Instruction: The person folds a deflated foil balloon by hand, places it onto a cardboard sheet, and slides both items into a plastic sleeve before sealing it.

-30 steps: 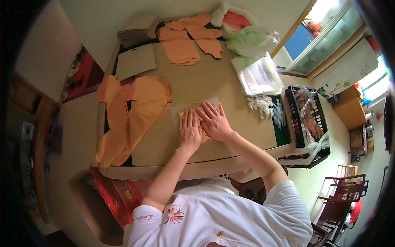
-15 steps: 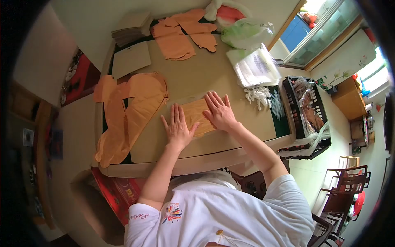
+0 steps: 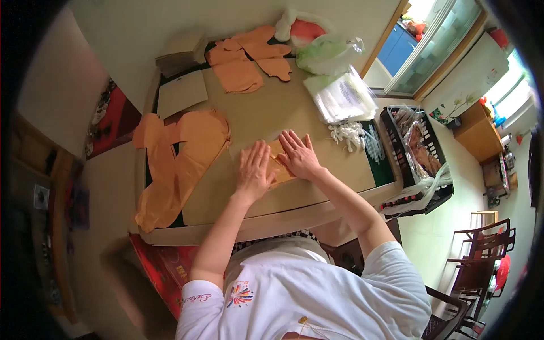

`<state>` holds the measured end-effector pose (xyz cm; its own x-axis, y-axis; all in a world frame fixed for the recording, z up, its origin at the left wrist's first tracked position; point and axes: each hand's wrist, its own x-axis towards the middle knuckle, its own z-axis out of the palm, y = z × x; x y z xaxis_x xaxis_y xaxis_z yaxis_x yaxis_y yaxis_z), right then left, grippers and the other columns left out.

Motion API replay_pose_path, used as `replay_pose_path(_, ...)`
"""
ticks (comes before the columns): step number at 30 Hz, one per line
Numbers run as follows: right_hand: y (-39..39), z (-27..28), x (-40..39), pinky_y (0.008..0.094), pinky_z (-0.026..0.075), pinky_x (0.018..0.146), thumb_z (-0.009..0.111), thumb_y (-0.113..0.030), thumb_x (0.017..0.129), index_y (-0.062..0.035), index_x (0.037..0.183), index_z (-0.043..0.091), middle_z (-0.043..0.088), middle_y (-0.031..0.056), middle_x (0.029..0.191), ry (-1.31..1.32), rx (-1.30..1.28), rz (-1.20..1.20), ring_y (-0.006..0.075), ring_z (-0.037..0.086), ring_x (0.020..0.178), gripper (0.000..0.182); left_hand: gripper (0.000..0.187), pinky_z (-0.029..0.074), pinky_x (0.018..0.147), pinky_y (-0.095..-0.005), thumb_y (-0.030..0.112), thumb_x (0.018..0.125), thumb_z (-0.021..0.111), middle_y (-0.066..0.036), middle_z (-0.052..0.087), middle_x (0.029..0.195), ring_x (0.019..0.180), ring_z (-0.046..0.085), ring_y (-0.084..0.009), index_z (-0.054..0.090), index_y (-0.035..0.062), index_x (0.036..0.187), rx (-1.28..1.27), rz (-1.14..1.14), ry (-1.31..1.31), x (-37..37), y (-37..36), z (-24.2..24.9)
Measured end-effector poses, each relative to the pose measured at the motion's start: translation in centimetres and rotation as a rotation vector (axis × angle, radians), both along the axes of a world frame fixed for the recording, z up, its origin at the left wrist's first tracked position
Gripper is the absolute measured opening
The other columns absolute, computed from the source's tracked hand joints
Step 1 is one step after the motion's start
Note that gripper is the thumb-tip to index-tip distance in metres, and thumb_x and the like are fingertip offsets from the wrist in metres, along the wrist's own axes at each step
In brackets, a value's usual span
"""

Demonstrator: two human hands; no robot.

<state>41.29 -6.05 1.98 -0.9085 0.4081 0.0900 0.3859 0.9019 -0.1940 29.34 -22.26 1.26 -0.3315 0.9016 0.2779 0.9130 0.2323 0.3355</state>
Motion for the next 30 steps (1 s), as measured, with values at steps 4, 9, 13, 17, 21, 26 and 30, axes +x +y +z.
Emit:
replay_pose_path(4, 0.6, 0.0, 0.7, 0.0568, 0.013, 0.114, 0.049, -0.038, 0.094, -0.0107, 0.149, 0.026, 0.027, 0.0136, 0.153, 0.139, -0.080, 0.023, 0.0286, 0.019, 0.144, 0.065, 0.072, 0.009, 0.113, -0.0610, 0.048, 0.091, 0.052, -0.016, 0.022, 0.155, 0.144, 0.017, -0.0327, 0.032, 0.0064, 0.146, -0.151, -0.029, 0.033, 0.2, 0.7, -0.6)
replay_pose_path(9, -1.9, 1.3, 6.9, 0.0597, 0.019, 0.112, 0.063, -0.018, 0.083, -0.0204, 0.134, 0.053, 0.036, 0.0138, 0.147, 0.278, -0.023, 0.280, 0.0318, 0.031, 0.138, 0.052, 0.080, 0.005, 0.113, -0.0621, 0.063, 0.085, 0.050, -0.016, 0.019, 0.156, 0.144, 0.014, -0.0366, 0.032, 0.0158, 0.147, -0.082, -0.045, 0.022, 0.1, 0.5, -1.4)
replay_pose_path(13, -4.2, 2.3, 10.3, 0.0606, 0.020, 0.111, 0.064, -0.012, 0.080, -0.0217, 0.123, 0.062, 0.037, 0.0131, 0.147, 0.205, -0.037, 0.182, 0.0323, 0.033, 0.137, 0.044, 0.094, 0.001, 0.112, -0.0628, 0.077, 0.073, 0.054, -0.017, 0.017, 0.156, 0.144, 0.011, -0.0397, 0.032, 0.0252, 0.148, -0.143, -0.095, -0.032, -0.2, 0.1, 0.0)
replay_pose_path(17, -4.9, 2.0, 9.5, 0.0605, 0.020, 0.111, 0.063, -0.009, 0.080, -0.0225, 0.122, 0.063, 0.036, 0.0119, 0.148, 0.234, -0.038, 0.094, 0.0326, 0.031, 0.138, 0.044, 0.101, 0.001, 0.112, -0.0643, 0.079, 0.066, 0.059, -0.018, 0.015, 0.156, 0.144, 0.008, -0.0403, 0.032, 0.0258, 0.148, -0.163, -0.113, -0.032, -0.1, -0.2, 0.3)
replay_pose_path(21, -4.6, 2.4, 8.3, 0.0604, 0.018, 0.111, 0.062, -0.009, 0.080, -0.0238, 0.126, 0.060, 0.034, 0.0117, 0.149, 0.282, -0.057, 0.143, 0.0327, 0.029, 0.140, 0.048, 0.102, 0.001, 0.111, -0.0646, 0.078, 0.065, 0.062, -0.018, 0.013, 0.157, 0.145, 0.006, -0.0404, 0.032, 0.0253, 0.148, -0.178, -0.112, -0.022, -0.1, -0.2, 0.6)
replay_pose_path(26, -4.7, 2.1, 9.9, 0.0593, 0.018, 0.112, 0.061, -0.008, 0.081, -0.0244, 0.129, 0.058, 0.032, 0.0134, 0.150, 0.136, -0.048, 0.149, 0.0333, 0.027, 0.140, 0.051, 0.102, 0.001, 0.111, -0.0647, 0.075, 0.065, 0.064, -0.018, 0.012, 0.157, 0.145, 0.007, -0.0405, 0.032, 0.0247, 0.148, -0.149, -0.116, -0.034, 0.0, -0.2, 0.0)
replay_pose_path(30, -5.1, 1.9, 8.5, 0.0580, 0.018, 0.113, 0.061, -0.006, 0.078, -0.0237, 0.128, 0.058, 0.032, 0.0128, 0.150, 0.233, -0.039, 0.092, 0.0333, 0.028, 0.140, 0.053, 0.085, -0.001, 0.112, -0.0625, 0.067, 0.078, 0.057, -0.017, 0.015, 0.157, 0.145, 0.006, -0.0385, 0.034, 0.0246, 0.147, -0.184, -0.102, -0.060, 0.0, -0.3, 0.3)
